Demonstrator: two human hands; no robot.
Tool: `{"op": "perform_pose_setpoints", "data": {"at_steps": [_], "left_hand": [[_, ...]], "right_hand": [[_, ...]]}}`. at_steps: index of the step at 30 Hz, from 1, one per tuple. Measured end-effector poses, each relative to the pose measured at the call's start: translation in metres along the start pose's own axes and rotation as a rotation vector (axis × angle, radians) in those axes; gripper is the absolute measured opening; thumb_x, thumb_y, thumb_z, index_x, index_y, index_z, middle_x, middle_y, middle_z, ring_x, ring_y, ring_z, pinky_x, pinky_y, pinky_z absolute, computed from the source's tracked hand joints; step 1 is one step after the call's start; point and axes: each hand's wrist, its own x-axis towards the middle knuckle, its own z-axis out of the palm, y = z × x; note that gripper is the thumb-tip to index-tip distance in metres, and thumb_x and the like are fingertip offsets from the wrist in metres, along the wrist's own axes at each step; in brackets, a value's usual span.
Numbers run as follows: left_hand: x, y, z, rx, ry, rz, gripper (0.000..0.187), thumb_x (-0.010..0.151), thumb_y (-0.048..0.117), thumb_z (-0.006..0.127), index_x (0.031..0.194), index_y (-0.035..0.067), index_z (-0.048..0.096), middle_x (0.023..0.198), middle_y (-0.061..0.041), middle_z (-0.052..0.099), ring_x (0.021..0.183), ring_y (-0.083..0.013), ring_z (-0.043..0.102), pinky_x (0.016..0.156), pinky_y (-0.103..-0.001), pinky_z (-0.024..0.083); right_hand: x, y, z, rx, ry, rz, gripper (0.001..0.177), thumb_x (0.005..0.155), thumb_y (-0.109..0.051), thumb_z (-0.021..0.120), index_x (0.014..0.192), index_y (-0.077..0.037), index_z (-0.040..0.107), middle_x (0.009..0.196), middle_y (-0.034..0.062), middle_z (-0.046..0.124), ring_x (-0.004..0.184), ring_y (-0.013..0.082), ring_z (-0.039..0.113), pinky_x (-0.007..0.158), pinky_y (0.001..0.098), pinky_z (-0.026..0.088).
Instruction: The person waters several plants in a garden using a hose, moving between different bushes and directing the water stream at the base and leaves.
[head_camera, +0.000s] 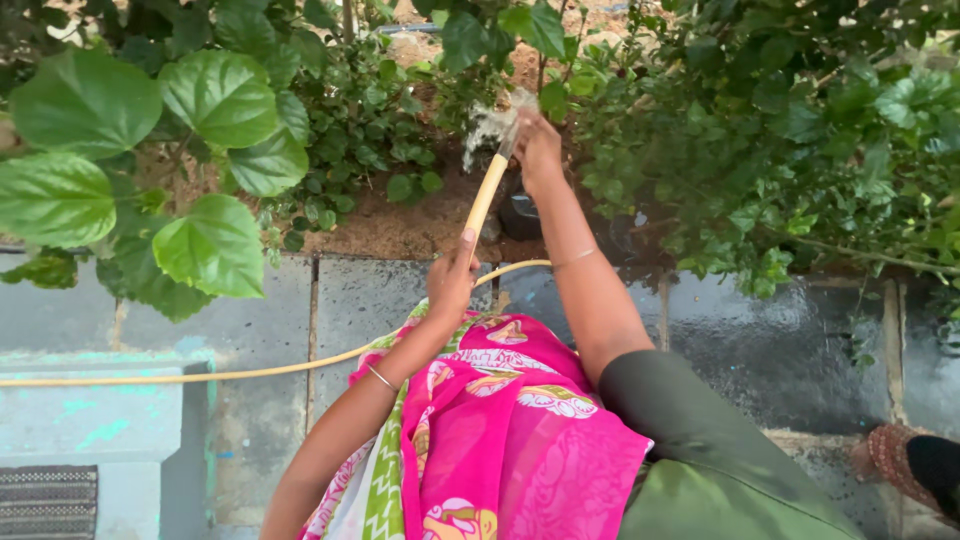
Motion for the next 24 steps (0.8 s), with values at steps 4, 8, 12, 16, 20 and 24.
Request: {"op": "perform_pose_setpoints", "data": {"at_steps": [4,8,12,16,20,24], "left_hand": [[0.001,0.002,0.001,0.093,0.066,0.013,0.07,0.094,0.069,0.055,0.067,0.005,0.063,0.053,-0.002,0.052,0.048,-0.0125,0.051,0.046,-0.031,0.039],[0.003,0.012,0.001,0.137,0.094,0.006,0.067,0.097,0.066,0.048,0.072,0.006,0.065,0.053,-0.002,0.053,0.047,-0.0141,0.052,0.045,-0.034,0.038],[0.0,0.02,0.002,0.15,0.096,0.069,0.061,0.095,0.066,0.043,0.082,0.011,0.069,0.056,0.001,0.06,0.05,-0.0116,0.057,0.048,-0.033,0.042],[0.009,0.008,0.011,0.017,-0.015,-0.092,0.069,0.095,0.072,0.051,0.082,0.006,0.066,0.06,-0.003,0.055,0.054,-0.0161,0.054,0.05,-0.034,0.041],[0.029,-0.019,0.017,-0.004,-0.148,-0.032,0.08,0.088,0.08,0.052,0.077,0.003,0.072,0.064,-0.005,0.064,0.059,-0.0145,0.063,0.057,-0.028,0.05],[0.041,-0.043,0.037,-0.199,-0.402,-0.111,0.082,0.086,0.081,0.051,0.08,0.003,0.073,0.07,-0.006,0.068,0.064,-0.0147,0.067,0.062,-0.027,0.055]], "right_hand": [[-0.048,0.012,0.018,-0.059,0.072,0.088,0.024,0.105,-0.022,0.054,0.123,-0.008,0.061,0.085,-0.001,0.057,0.072,0.0135,0.056,0.065,0.0327,0.054],[-0.123,-0.007,0.068,-0.013,-0.02,0.387,0.032,0.106,-0.034,0.046,0.119,-0.006,0.057,0.09,0.0074,0.066,0.075,0.0201,0.064,0.064,0.0362,0.055],[-0.156,-0.016,0.087,0.07,-0.093,0.45,0.031,0.103,-0.033,0.043,0.121,-0.011,0.056,0.088,0.0088,0.064,0.071,0.0248,0.066,0.064,0.0418,0.06],[-0.144,-0.014,0.083,0.025,-0.005,0.431,0.026,0.107,-0.039,0.046,0.116,-0.017,0.058,0.072,-0.0006,0.051,0.052,0.013,0.045,0.045,0.0321,0.04],[-0.125,-0.039,0.077,0.128,-0.109,0.515,0.031,0.107,-0.044,0.044,0.114,-0.017,0.058,0.07,-0.0024,0.048,0.052,0.011,0.04,0.046,0.03,0.038],[-0.095,-0.08,0.076,0.13,-0.286,0.535,0.037,0.109,-0.045,0.043,0.117,-0.014,0.06,0.07,-0.0041,0.046,0.053,0.0093,0.04,0.047,0.028,0.037]]}}
